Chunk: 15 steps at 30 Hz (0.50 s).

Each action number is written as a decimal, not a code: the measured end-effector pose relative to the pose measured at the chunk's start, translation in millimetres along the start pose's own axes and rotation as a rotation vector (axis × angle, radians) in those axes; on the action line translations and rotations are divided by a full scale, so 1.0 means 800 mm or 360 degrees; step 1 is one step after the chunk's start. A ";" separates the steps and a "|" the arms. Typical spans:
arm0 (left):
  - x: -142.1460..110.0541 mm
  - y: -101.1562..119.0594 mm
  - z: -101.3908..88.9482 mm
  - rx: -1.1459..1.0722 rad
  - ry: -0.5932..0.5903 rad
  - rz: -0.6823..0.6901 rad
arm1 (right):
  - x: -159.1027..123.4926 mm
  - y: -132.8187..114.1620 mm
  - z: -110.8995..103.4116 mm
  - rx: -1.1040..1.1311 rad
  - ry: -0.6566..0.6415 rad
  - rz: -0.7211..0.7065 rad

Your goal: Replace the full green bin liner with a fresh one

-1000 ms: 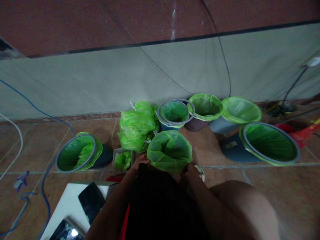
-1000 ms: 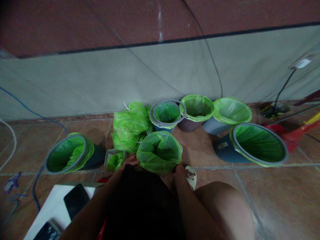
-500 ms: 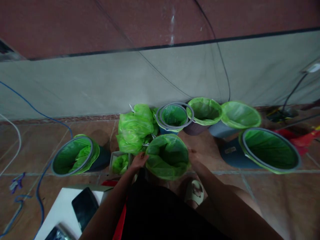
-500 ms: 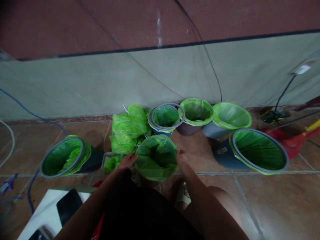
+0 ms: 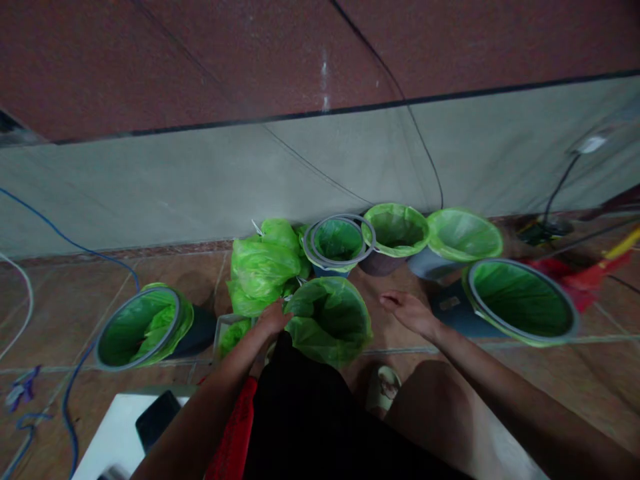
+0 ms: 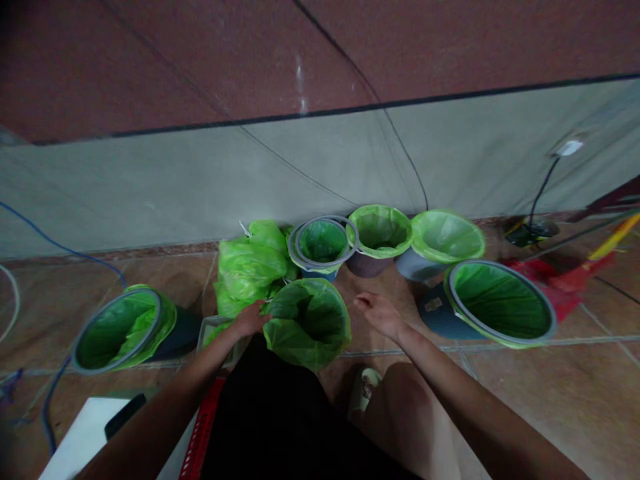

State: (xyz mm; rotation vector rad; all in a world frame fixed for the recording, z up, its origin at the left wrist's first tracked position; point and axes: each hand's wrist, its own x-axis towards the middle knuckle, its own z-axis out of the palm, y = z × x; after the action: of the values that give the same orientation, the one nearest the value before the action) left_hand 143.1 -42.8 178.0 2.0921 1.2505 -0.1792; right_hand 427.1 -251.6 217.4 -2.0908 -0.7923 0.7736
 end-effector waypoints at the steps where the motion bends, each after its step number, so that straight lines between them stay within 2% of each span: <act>1: -0.004 0.013 -0.008 0.0001 -0.0013 0.0054 | -0.028 0.005 -0.015 -0.0042 -0.0130 -0.0087; 2: -0.010 0.028 -0.016 -0.0001 -0.0036 0.0116 | -0.061 0.014 -0.027 -0.0218 -0.0282 -0.0270; 3: -0.016 0.045 -0.023 -0.0006 -0.0069 0.0188 | -0.097 0.026 -0.035 -0.0423 -0.0341 -0.0472; 4: -0.024 0.063 -0.028 -0.0012 -0.0104 0.0266 | -0.133 0.041 -0.041 -0.0646 -0.0340 -0.0701; 7: -0.055 0.114 -0.036 -0.0021 -0.0247 0.0547 | -0.221 0.084 -0.041 -0.0820 -0.0290 -0.0862; 8: -0.067 0.128 -0.036 -0.0012 -0.0302 0.0629 | -0.240 0.095 -0.037 -0.0978 -0.0168 -0.1030; 10: -0.090 0.150 -0.033 0.0041 -0.0416 0.0752 | -0.261 0.107 -0.028 -0.1189 -0.0058 -0.1228; 12: -0.111 0.164 -0.027 0.0137 -0.0518 0.0811 | -0.267 0.105 -0.020 -0.1244 -0.0084 -0.1363; 13: -0.121 0.167 -0.024 0.0192 -0.0563 0.0821 | -0.266 0.100 -0.017 -0.1195 -0.0115 -0.1378; 15: -0.136 0.169 -0.018 0.0300 -0.0622 0.0805 | -0.255 0.086 -0.018 -0.0994 -0.0087 -0.1216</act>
State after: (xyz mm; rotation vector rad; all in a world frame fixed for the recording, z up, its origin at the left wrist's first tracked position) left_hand 193.3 -154.0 302.2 2.3173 0.4711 -0.4622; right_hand 329.1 -443.5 222.9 -2.0003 -1.8920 0.1586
